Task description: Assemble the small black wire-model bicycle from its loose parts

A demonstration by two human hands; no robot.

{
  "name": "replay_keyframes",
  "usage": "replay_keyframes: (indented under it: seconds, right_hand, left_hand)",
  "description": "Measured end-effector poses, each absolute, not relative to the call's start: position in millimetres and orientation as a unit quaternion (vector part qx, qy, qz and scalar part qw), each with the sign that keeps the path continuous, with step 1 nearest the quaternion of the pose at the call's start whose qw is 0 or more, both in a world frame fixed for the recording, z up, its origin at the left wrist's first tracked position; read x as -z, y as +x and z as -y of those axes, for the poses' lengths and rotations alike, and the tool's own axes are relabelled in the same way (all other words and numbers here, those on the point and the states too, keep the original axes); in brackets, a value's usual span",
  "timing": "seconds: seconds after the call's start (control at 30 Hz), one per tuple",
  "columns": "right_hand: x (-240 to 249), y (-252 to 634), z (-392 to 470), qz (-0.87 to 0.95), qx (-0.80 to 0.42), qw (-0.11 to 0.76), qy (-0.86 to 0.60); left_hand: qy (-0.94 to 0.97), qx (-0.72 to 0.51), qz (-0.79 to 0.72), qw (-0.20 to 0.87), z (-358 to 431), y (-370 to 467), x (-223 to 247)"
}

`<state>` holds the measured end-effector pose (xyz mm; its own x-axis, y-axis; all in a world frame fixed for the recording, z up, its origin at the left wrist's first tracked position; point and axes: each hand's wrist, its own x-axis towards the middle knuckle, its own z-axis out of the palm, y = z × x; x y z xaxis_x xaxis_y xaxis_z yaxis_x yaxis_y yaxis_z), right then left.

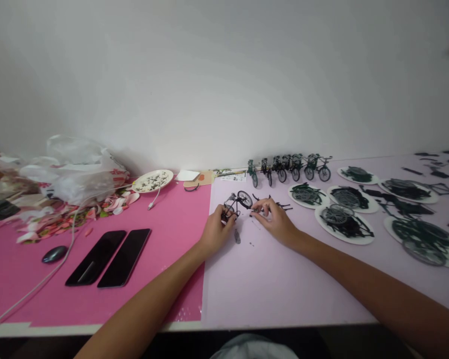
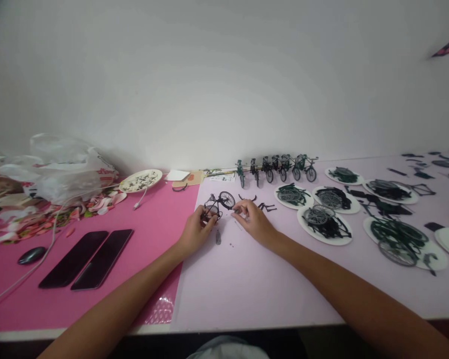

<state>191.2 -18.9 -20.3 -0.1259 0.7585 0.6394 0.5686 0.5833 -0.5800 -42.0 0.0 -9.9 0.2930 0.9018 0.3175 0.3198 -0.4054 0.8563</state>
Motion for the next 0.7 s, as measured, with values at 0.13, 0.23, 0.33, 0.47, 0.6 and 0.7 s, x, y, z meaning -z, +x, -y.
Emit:
replay_keyframes:
  seconds: [0.13,0.23,0.33,0.47,0.6,0.7]
  right_hand:
    - [20.2,191.5,21.5,0.728,-0.13,0.493,-0.459]
    - [21.8,188.9,23.3,0.736,-0.168,0.483,-0.445]
    - [25.8,185.0,23.8,0.747,-0.181,0.466,-0.438]
    - [31.3,181.4,22.2,0.76,-0.138,0.484,-0.412]
    - [31.4,180.5,21.7,0.75,-0.068,0.543,-0.373]
    - [29.6,180.4,23.2,0.744,-0.055,0.555,-0.367]
  left_hand:
    - [0.718,-0.428,-0.447,0.318,-1.4,-43.3,9.6]
    - [0.714,-0.43,-0.453,0.317,-2.2,-43.9,10.4]
    - [0.701,-0.442,-0.441,0.345,-2.9,-42.4,13.4]
    - [0.66,-0.474,-0.391,0.432,-4.3,-38.0,18.5]
    - [0.625,-0.48,-0.352,0.505,-4.3,-35.0,20.1]
    - [0.62,-0.468,-0.351,0.524,-2.4,-34.5,18.4]
